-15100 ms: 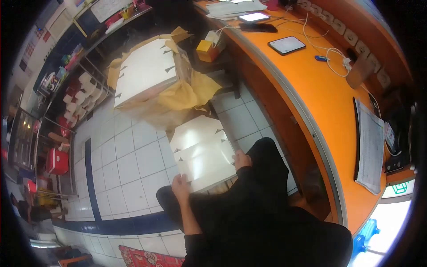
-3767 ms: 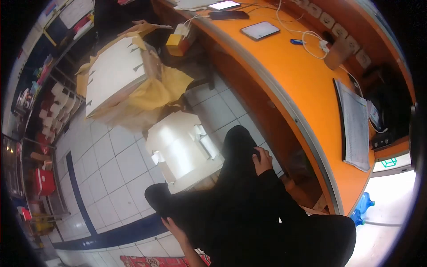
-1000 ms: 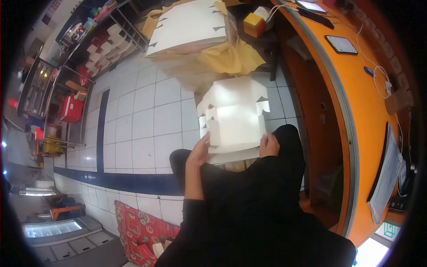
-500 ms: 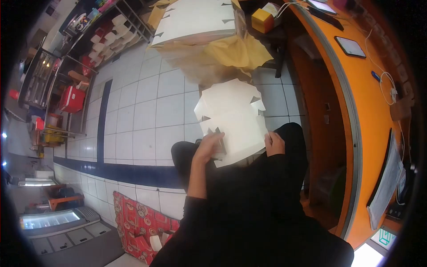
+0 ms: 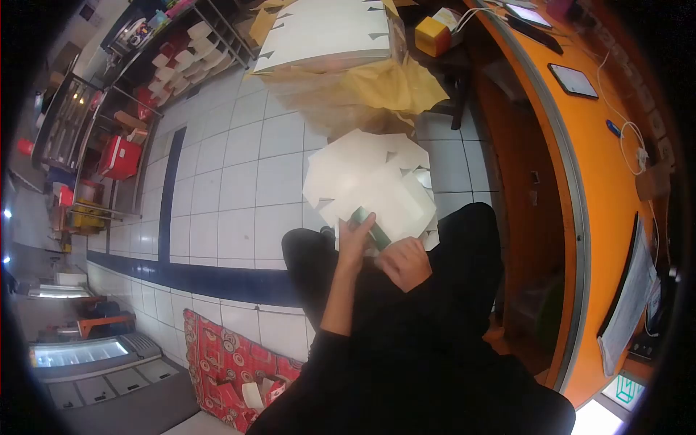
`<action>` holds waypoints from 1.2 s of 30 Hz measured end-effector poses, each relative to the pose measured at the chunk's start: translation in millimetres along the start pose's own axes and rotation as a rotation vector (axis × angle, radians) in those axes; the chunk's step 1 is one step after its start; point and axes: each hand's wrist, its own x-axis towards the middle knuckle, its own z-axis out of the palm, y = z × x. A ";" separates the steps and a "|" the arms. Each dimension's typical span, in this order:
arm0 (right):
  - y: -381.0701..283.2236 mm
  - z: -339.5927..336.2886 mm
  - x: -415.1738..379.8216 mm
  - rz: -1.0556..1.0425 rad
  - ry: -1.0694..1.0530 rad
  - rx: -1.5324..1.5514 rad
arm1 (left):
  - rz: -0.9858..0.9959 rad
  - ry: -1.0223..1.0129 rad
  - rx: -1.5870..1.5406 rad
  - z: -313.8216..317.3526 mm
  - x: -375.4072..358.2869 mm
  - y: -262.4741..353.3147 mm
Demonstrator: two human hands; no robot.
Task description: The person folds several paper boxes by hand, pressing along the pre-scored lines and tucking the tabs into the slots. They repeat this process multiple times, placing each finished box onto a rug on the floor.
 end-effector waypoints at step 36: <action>36.8 62.9 10.9 0.880 -0.250 0.013 | 0.423 0.242 0.584 -15.2 18.6 -39.5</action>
